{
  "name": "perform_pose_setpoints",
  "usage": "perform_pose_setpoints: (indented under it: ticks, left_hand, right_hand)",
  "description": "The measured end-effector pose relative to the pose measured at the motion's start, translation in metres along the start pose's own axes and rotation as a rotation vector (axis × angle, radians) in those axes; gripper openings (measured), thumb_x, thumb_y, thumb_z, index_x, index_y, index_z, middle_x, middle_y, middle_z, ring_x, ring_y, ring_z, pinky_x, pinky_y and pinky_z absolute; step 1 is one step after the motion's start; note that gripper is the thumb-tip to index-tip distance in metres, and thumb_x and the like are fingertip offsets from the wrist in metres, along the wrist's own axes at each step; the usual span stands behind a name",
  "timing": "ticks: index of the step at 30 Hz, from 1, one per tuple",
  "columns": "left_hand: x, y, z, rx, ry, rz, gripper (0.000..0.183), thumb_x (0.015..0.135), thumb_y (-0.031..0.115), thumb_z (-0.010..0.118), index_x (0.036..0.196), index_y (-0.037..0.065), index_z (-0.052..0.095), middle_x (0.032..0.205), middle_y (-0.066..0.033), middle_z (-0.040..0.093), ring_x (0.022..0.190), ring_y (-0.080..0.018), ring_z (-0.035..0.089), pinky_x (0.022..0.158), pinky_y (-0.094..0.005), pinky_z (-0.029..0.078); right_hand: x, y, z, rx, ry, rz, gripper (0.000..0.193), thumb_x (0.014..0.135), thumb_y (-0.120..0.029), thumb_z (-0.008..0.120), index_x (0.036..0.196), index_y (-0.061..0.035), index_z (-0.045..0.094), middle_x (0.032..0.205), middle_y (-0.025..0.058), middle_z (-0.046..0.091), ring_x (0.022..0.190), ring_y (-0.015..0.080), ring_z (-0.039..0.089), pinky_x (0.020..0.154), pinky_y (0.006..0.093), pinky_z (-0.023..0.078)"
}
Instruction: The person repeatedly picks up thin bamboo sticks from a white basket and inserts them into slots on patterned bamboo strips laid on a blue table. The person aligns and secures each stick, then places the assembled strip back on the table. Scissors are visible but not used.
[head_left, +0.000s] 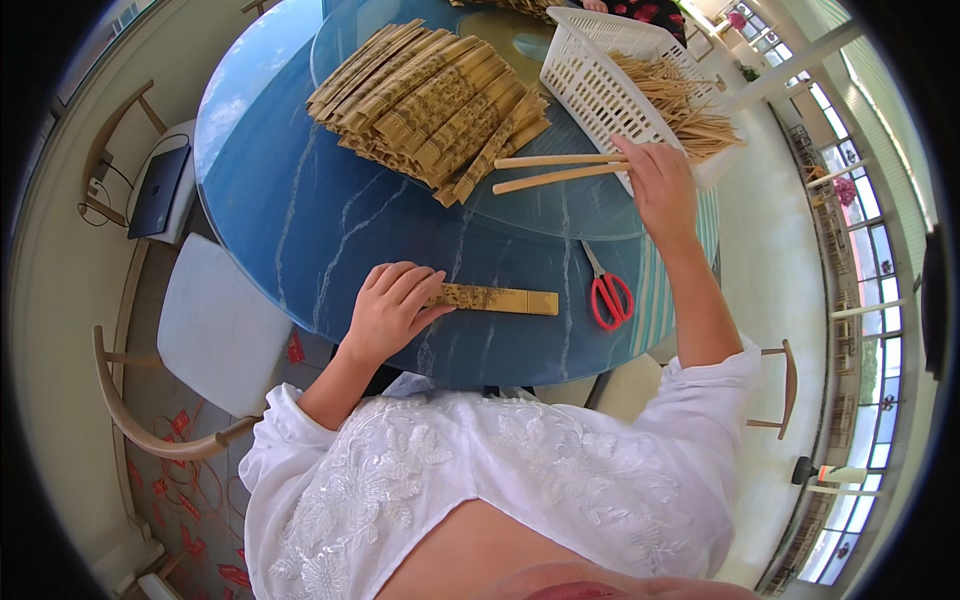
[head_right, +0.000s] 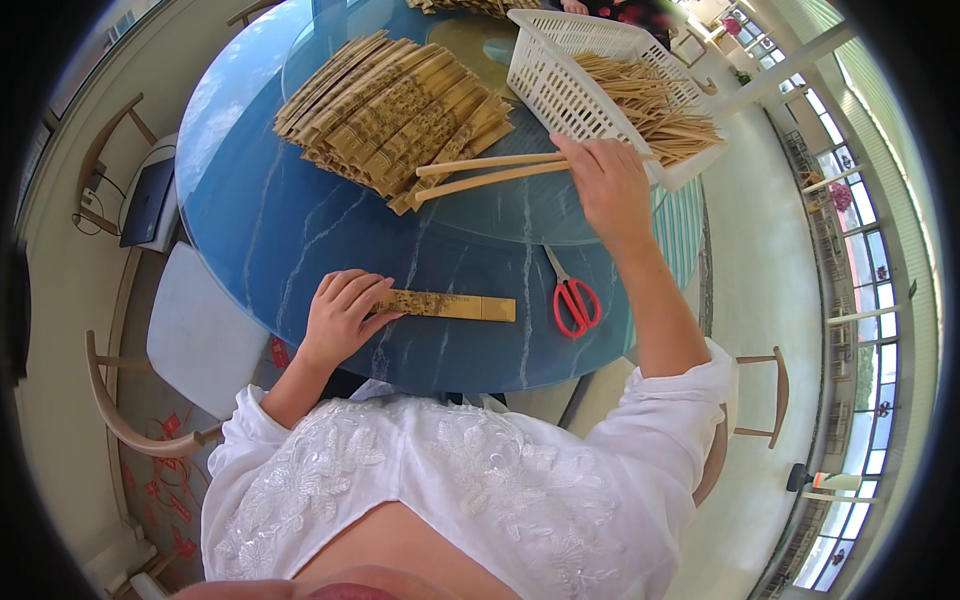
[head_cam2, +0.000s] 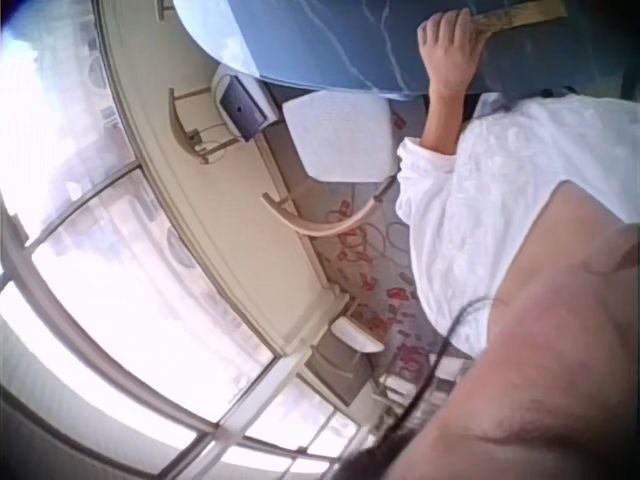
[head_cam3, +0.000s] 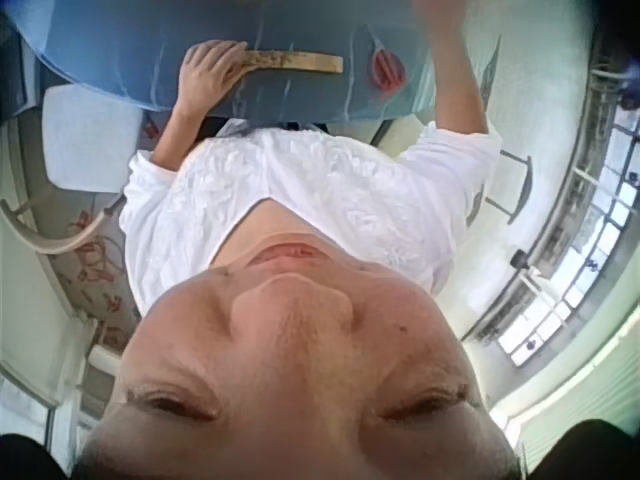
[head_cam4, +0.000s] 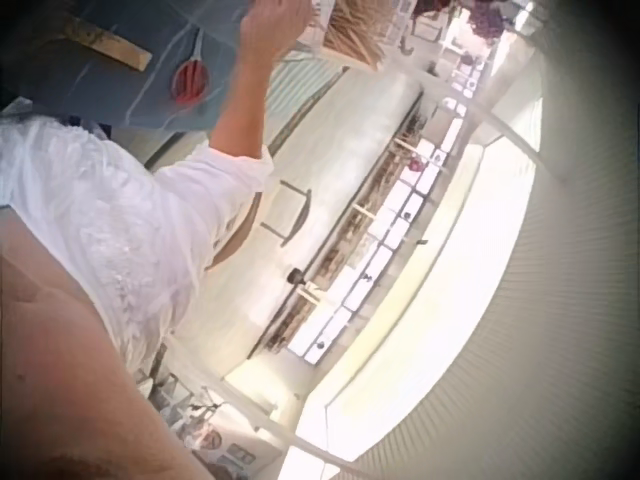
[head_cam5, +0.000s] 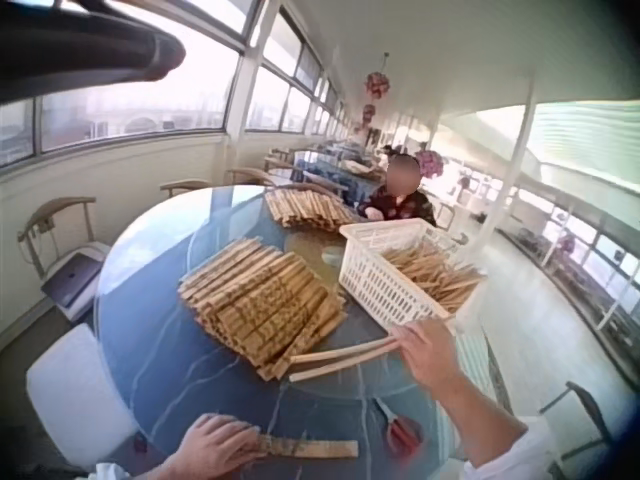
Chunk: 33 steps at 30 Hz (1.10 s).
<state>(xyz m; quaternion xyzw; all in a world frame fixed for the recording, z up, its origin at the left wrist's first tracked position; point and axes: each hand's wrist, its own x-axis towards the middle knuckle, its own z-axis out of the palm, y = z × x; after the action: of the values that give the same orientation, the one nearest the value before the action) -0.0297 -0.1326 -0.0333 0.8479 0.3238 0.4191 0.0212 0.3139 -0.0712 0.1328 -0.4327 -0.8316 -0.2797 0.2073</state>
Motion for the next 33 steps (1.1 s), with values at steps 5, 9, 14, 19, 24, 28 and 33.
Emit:
perform_pose_setpoints:
  ticks: [5, 9, 14, 19, 24, 28, 33]
  left_hand:
    - [-0.01, 0.019, -0.007, -1.088, 0.0, -0.673, 0.044, 0.105, 0.032, 0.051, 0.136, 0.001, 0.057, 0.119, -0.0116, 0.068, 0.091, -0.0187, 0.07, 0.073, -0.03, 0.059]
    - [0.01, 0.032, -0.029, -1.542, -0.352, -0.941, 0.048, 0.106, 0.033, 0.048, 0.14, -0.002, 0.052, 0.114, -0.0149, 0.068, 0.089, -0.0195, 0.071, 0.07, -0.0303, 0.061]
    - [0.004, 0.051, -0.026, -1.396, -0.76, -0.897, 0.042, 0.106, 0.024, 0.051, 0.138, -0.002, 0.053, 0.108, -0.0123, 0.069, 0.084, -0.0158, 0.07, 0.068, -0.0286, 0.06]
    - [-0.002, 0.058, -0.016, -1.424, -0.767, -0.934, 0.032, 0.105, 0.021, 0.053, 0.124, -0.004, 0.06, 0.095, -0.0073, 0.068, 0.078, -0.0117, 0.067, 0.068, -0.0267, 0.057]
    - [-0.006, 0.065, -0.01, -1.466, -0.722, -0.988, 0.028, 0.105, 0.02, 0.053, 0.119, -0.003, 0.06, 0.093, -0.0065, 0.067, 0.076, -0.0117, 0.066, 0.068, -0.0267, 0.056]
    - [-0.005, 0.067, -0.005, -1.496, -0.685, -1.016, 0.029, 0.106, 0.02, 0.051, 0.121, -0.003, 0.06, 0.095, -0.0066, 0.068, 0.077, -0.0115, 0.066, 0.07, -0.0266, 0.057]
    - [0.002, 0.074, 0.003, -1.546, -0.74, -1.012, 0.033, 0.106, 0.021, 0.05, 0.125, -0.004, 0.058, 0.102, -0.0105, 0.069, 0.085, -0.0156, 0.069, 0.076, -0.0297, 0.059]
  right_hand:
    - [-0.045, -0.075, -0.002, 0.015, 0.02, -0.095, 0.039, 0.079, -0.008, 0.065, 0.118, -0.0154, 0.07, 0.093, 0.0017, 0.057, 0.091, 0.0201, 0.059, 0.088, 0.0394, 0.05]
    - [-0.058, -0.097, 0.006, 0.043, 0.039, -0.196, 0.036, 0.077, -0.009, 0.065, 0.112, -0.0154, 0.071, 0.095, 0.0024, 0.058, 0.097, 0.0204, 0.06, 0.099, 0.038, 0.051]
    - [-0.065, -0.113, 0.012, 0.134, 0.039, -0.211, 0.032, 0.079, -0.011, 0.064, 0.11, -0.0138, 0.071, 0.1, 0.0034, 0.06, 0.105, 0.0213, 0.061, 0.106, 0.04, 0.048]
    - [-0.071, -0.118, 0.011, 0.166, 0.02, -0.161, 0.031, 0.082, -0.01, 0.064, 0.112, -0.0125, 0.07, 0.109, 0.0045, 0.063, 0.116, 0.0229, 0.06, 0.11, 0.0415, 0.045]
    - [-0.079, -0.128, 0.016, 0.115, 0.115, 0.076, 0.04, 0.086, -0.006, 0.066, 0.126, -0.0115, 0.065, 0.126, 0.0093, 0.059, 0.125, 0.0292, 0.056, 0.111, 0.0434, 0.043]
    - [-0.098, -0.151, 0.026, 0.393, 0.368, 0.595, 0.051, 0.097, -0.009, 0.058, 0.146, -0.0067, 0.044, 0.139, 0.0163, 0.051, 0.13, 0.0322, 0.053, 0.112, 0.0436, 0.041]
    - [-0.125, -0.185, 0.009, 1.894, 0.3, 1.146, 0.052, 0.109, -0.026, 0.04, 0.154, -0.003, 0.027, 0.137, 0.0181, 0.052, 0.127, 0.0299, 0.055, 0.11, 0.0423, 0.042]
